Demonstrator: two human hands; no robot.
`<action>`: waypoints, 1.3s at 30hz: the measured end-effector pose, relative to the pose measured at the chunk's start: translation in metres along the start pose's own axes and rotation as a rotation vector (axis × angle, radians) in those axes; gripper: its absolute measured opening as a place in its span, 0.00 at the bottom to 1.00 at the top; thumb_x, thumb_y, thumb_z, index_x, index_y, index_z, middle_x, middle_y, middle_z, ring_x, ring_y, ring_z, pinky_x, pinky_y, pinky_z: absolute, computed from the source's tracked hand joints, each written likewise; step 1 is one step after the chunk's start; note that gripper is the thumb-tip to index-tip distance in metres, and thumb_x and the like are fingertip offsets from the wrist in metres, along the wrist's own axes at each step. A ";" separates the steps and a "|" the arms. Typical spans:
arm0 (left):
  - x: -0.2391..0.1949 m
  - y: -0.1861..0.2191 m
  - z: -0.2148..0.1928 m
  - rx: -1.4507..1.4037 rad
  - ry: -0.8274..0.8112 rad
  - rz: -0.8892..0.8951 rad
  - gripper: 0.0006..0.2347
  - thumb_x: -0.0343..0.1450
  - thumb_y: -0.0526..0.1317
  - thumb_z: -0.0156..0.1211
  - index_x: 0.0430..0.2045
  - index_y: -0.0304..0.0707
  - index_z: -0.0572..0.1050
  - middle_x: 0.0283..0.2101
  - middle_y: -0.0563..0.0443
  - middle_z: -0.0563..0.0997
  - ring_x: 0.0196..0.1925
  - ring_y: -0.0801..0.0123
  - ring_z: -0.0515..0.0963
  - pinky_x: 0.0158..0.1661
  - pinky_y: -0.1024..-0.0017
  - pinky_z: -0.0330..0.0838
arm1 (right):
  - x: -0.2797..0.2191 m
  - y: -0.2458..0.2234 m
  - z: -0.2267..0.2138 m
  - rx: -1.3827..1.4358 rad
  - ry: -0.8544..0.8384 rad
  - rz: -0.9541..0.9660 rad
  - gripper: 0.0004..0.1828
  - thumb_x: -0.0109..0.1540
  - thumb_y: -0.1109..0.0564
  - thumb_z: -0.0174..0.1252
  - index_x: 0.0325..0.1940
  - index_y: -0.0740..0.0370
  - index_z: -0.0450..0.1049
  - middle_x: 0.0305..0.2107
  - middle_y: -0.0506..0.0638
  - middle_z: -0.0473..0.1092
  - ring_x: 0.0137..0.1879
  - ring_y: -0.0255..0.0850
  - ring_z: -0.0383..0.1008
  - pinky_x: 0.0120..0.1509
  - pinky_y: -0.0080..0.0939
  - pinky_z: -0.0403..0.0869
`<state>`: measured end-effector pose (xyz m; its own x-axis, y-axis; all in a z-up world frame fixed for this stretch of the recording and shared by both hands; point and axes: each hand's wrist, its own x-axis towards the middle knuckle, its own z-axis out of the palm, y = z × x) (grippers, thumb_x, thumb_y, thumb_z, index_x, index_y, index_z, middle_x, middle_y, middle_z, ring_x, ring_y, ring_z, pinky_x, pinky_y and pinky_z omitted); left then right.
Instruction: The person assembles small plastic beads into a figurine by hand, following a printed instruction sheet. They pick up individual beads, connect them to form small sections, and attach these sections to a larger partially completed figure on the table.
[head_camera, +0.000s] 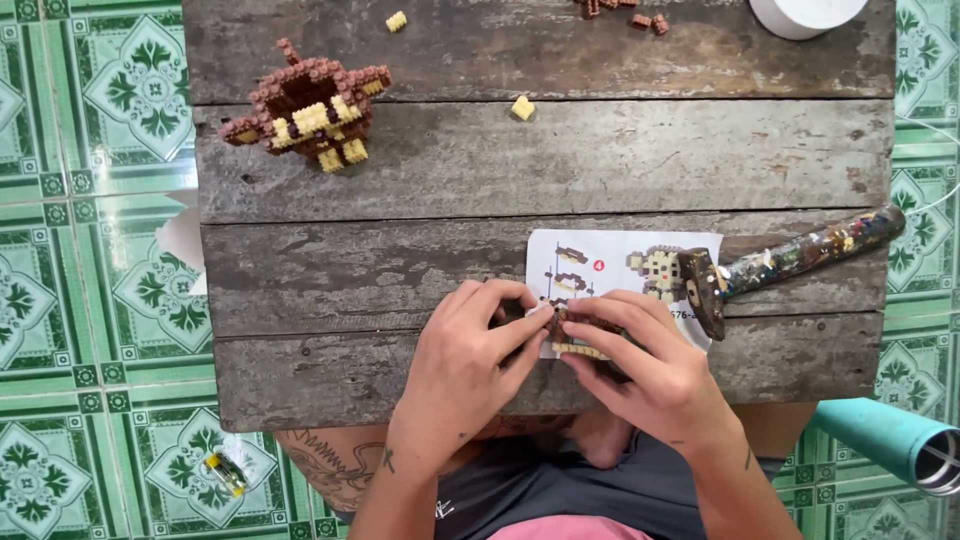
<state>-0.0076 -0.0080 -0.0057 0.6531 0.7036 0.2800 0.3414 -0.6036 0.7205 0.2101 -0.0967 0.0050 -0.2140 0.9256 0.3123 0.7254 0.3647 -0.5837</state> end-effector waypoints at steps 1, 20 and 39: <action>-0.001 0.000 0.000 -0.002 0.002 -0.004 0.07 0.77 0.30 0.69 0.48 0.35 0.84 0.49 0.46 0.80 0.40 0.56 0.74 0.46 0.59 0.73 | 0.000 0.001 0.001 0.001 -0.005 0.000 0.12 0.69 0.61 0.69 0.56 0.68 0.81 0.56 0.61 0.79 0.60 0.56 0.80 0.67 0.53 0.82; -0.001 0.000 0.001 0.001 0.015 -0.023 0.05 0.79 0.31 0.68 0.47 0.34 0.84 0.50 0.45 0.80 0.40 0.54 0.74 0.44 0.59 0.72 | -0.004 0.005 0.004 -0.018 -0.018 -0.003 0.14 0.70 0.61 0.69 0.59 0.67 0.81 0.58 0.62 0.78 0.61 0.58 0.80 0.68 0.54 0.81; -0.001 0.000 0.001 -0.011 0.023 -0.026 0.05 0.79 0.32 0.68 0.46 0.34 0.85 0.50 0.46 0.80 0.39 0.56 0.73 0.43 0.59 0.72 | 0.004 0.001 0.001 -0.087 -0.046 -0.053 0.14 0.70 0.61 0.68 0.58 0.69 0.79 0.57 0.63 0.77 0.59 0.59 0.80 0.66 0.56 0.81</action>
<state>-0.0078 -0.0092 -0.0073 0.6283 0.7275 0.2757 0.3501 -0.5809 0.7349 0.2095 -0.0928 0.0051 -0.2821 0.9096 0.3050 0.7659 0.4049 -0.4994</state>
